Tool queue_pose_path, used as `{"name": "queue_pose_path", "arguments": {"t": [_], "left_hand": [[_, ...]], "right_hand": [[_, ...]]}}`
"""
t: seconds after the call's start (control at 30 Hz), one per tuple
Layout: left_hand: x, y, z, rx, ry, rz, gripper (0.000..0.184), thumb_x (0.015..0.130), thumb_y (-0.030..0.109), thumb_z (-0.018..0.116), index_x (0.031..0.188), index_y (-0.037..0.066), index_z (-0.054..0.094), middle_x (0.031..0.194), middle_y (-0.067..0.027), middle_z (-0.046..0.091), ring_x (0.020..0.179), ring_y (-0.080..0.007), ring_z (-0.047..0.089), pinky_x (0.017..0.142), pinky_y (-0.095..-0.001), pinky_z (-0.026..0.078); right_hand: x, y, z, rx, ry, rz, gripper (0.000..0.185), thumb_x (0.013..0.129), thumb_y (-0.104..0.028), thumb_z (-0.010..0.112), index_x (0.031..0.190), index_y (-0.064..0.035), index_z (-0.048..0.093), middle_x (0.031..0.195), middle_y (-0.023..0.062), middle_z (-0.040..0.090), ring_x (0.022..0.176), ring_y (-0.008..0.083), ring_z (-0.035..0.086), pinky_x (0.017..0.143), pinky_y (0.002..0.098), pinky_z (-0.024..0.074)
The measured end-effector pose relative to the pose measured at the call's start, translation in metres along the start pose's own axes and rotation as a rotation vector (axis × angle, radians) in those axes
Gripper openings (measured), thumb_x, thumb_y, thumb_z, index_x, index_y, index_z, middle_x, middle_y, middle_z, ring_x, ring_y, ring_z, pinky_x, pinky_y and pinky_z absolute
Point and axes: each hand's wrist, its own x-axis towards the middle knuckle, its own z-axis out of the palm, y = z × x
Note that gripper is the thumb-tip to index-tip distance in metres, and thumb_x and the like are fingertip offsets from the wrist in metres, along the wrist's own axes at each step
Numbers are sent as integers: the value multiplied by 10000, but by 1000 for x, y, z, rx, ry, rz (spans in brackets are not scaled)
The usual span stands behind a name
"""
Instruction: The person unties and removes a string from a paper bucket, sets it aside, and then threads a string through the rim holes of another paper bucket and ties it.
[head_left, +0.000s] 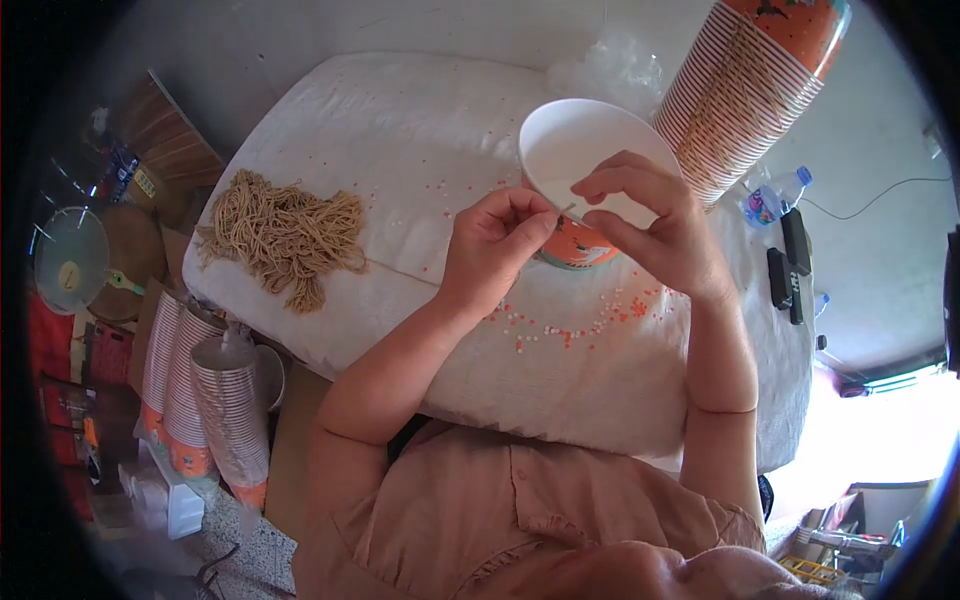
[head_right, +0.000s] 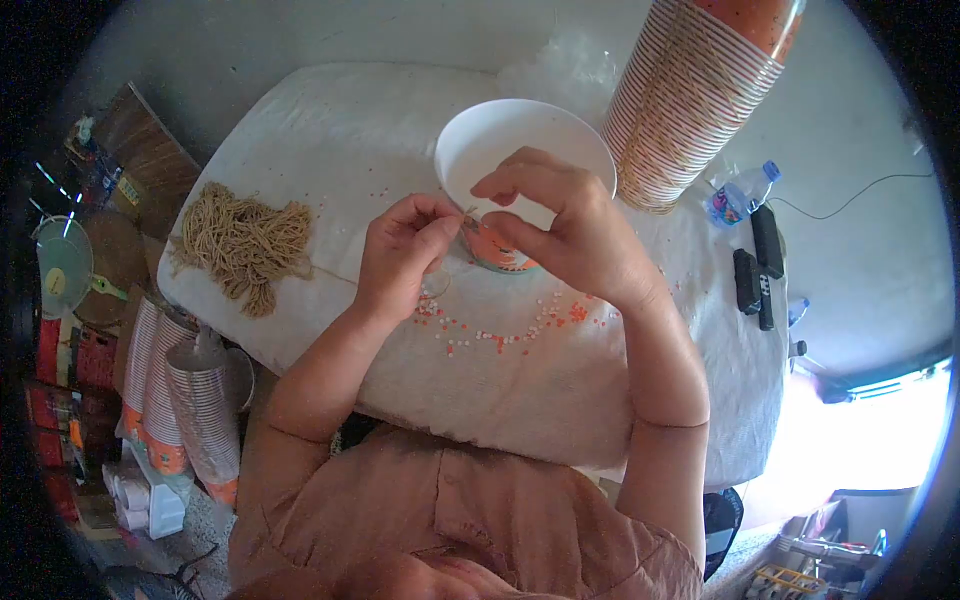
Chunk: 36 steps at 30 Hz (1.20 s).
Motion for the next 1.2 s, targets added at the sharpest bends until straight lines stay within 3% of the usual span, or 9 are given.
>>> {"name": "queue_pose_path", "arguments": {"t": [0.33, 0.7, 0.77, 0.8, 0.9, 1.2], "left_hand": [[-1, -5, -5, -112, -124, -116, 138, 899, 109, 622, 1013, 32, 639, 679, 51, 511, 510, -17, 333, 447, -202, 236], [-1, -5, -7, -99, -132, -122, 135, 902, 101, 611, 1013, 27, 630, 679, 54, 505, 511, -15, 328, 452, -204, 231], [-2, -3, -9, -123, -172, -120, 150, 918, 161, 637, 980, 23, 641, 794, 24, 614, 624, 0, 465, 530, -178, 356], [-2, -4, -7, -123, -171, -119, 150, 918, 161, 637, 980, 23, 641, 794, 24, 614, 624, 0, 465, 530, -178, 356], [-3, -5, 0, -40, -87, -23, 116, 898, 111, 615, 988, 40, 635, 680, 60, 516, 513, -8, 333, 455, -199, 236], [-2, -5, -1, -62, -81, -18, 96, 900, 134, 629, 943, 48, 631, 724, 52, 556, 518, -2, 347, 447, -194, 239]], "right_hand": [[1, -5, 7, 45, -51, -5, 178, 773, -18, 708, 943, -28, 657, 871, 86, 640, 837, 257, 626, 699, 339, 507], [1, 0, 5, -70, -71, -54, 96, 788, -56, 676, 853, -46, 606, 875, 70, 631, 850, 274, 606, 834, 375, 448], [1, 0, 6, -66, -77, -50, 91, 792, -57, 670, 851, -43, 601, 873, 70, 629, 853, 276, 605, 836, 377, 448], [1, 0, 6, -62, -82, -46, 87, 796, -57, 664, 849, -40, 596, 870, 71, 627, 856, 278, 603, 838, 379, 447], [2, 1, 6, -44, -103, -35, 89, 796, -57, 665, 849, -33, 597, 863, 78, 623, 847, 275, 604, 833, 376, 448], [1, -3, 0, -71, -32, -40, 118, 780, -52, 688, 870, -24, 617, 854, 84, 621, 833, 267, 601, 829, 367, 454]]}}
